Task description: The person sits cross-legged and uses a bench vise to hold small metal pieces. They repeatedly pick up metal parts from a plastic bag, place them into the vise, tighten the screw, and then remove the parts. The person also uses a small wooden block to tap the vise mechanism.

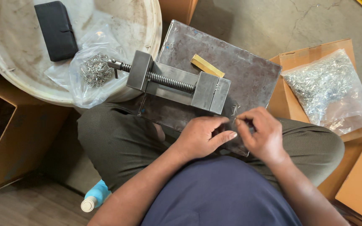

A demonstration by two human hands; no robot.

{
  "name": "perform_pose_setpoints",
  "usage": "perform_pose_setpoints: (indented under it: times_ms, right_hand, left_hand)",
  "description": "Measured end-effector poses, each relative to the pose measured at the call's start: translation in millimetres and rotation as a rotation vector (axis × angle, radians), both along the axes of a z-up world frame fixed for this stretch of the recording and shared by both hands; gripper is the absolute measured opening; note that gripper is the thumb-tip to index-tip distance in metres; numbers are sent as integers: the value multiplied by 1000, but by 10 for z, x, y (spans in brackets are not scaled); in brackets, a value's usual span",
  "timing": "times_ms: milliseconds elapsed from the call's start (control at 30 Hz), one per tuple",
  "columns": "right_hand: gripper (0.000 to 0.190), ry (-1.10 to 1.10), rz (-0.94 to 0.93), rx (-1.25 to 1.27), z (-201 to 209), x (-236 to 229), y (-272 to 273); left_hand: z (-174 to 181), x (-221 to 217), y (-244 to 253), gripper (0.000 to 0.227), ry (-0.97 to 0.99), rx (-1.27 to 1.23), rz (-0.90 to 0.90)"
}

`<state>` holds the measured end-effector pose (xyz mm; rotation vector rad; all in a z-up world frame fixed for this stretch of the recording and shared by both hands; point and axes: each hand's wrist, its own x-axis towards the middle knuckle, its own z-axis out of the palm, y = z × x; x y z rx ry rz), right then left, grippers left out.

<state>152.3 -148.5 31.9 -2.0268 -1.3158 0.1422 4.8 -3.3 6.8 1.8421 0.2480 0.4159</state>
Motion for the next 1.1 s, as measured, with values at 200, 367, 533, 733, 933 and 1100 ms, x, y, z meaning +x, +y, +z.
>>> perform_pose_setpoints:
  times_ms: [200,367,533,733,933,1100]
  right_hand:
    - [9,501,14,-1,-195,-76,-110]
    - [19,999,-29,9,-271,17,-158]
    - [20,909,9,-15,-231,4,-162]
    - [20,826,99,32,-133,-55,-125]
    - [15,657,77,-2,-142,-73,-119]
    - [19,882,71,5,-200,-51,-195]
  left_hand:
    - [-77,-38,3,21,-7,-45,8]
    - [-105,-54,13,17,-5,-70,1]
    - [-124,-64,22,18,-38,-97,5]
    - [-131,-86,32,17,-105,-97,7]
    - [-126,-92,40,16,-77,-94,1]
    - [-117,-95,37,14,-91,-102,-10]
